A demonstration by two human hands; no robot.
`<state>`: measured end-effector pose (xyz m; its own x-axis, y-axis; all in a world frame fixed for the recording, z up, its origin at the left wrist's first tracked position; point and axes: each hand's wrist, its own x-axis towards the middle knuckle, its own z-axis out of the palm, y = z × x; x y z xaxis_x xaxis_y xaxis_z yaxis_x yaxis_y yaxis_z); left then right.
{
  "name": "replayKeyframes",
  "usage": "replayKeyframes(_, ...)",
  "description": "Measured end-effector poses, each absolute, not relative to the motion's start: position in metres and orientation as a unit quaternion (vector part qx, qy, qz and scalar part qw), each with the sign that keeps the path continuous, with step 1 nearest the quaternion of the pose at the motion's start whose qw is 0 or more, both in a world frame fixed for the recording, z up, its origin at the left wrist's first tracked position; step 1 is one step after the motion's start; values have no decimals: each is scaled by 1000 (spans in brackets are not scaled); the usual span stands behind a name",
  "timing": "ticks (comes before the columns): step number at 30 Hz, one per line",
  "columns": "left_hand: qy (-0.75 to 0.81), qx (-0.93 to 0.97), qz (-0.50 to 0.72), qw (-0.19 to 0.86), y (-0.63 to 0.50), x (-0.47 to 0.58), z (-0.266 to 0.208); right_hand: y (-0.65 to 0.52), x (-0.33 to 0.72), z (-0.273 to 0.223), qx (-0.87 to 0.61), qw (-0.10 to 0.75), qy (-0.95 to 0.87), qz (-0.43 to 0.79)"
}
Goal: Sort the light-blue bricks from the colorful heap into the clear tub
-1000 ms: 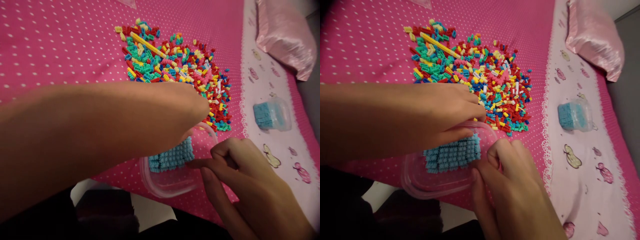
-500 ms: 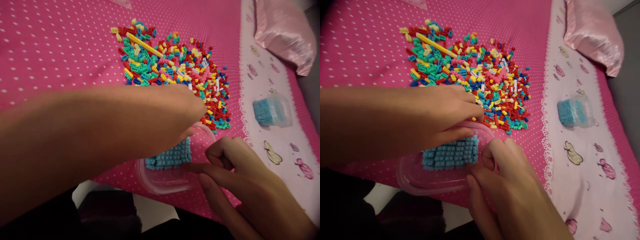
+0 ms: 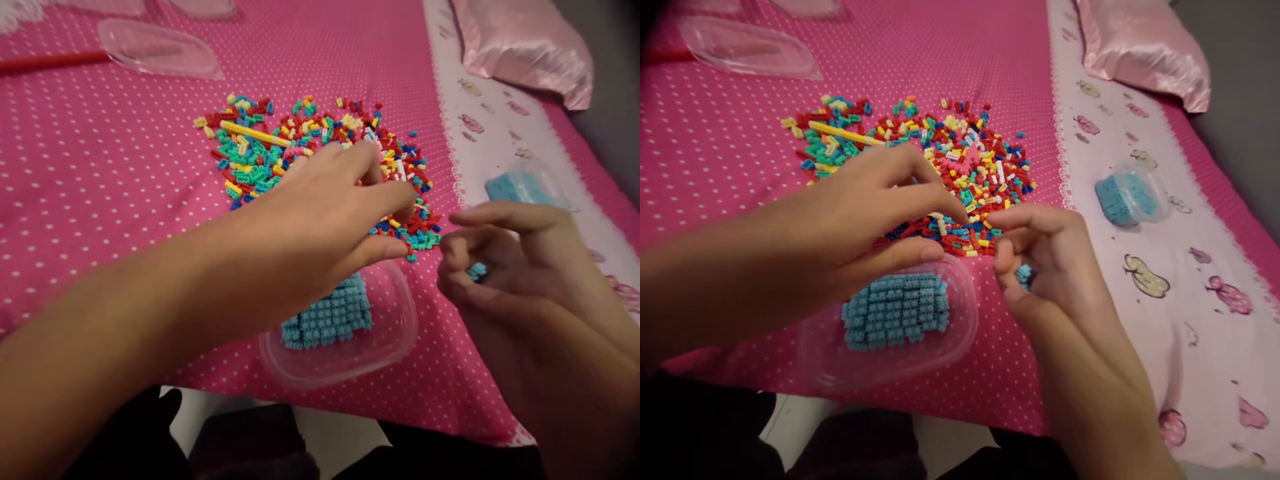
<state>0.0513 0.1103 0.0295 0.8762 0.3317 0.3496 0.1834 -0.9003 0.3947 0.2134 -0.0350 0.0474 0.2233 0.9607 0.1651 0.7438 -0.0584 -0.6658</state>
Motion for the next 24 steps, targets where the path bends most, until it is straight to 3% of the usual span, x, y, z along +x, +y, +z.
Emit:
replayKeyframes(3,108,947,243,179,105,54,41,-29,213,45,-688,442,-472,330)
replayKeyframes(6,82,946,266,163,92,58,44,-25,206,51,-663,491,-409,390)
replayKeyframes(9,86,950,269,135,81,61,42,-24,197,58,-668,479,-381,424)
replayKeyframes(14,91,953,273,92,80,62,39,-31,188,60,-721,415,-460,312)
replayKeyframes(20,112,945,305,25,85,54,48,-31,188,50,-568,536,-393,485)
replayKeyframes(24,156,939,299,67,84,50,59,-28,193,40,-528,557,-370,523)
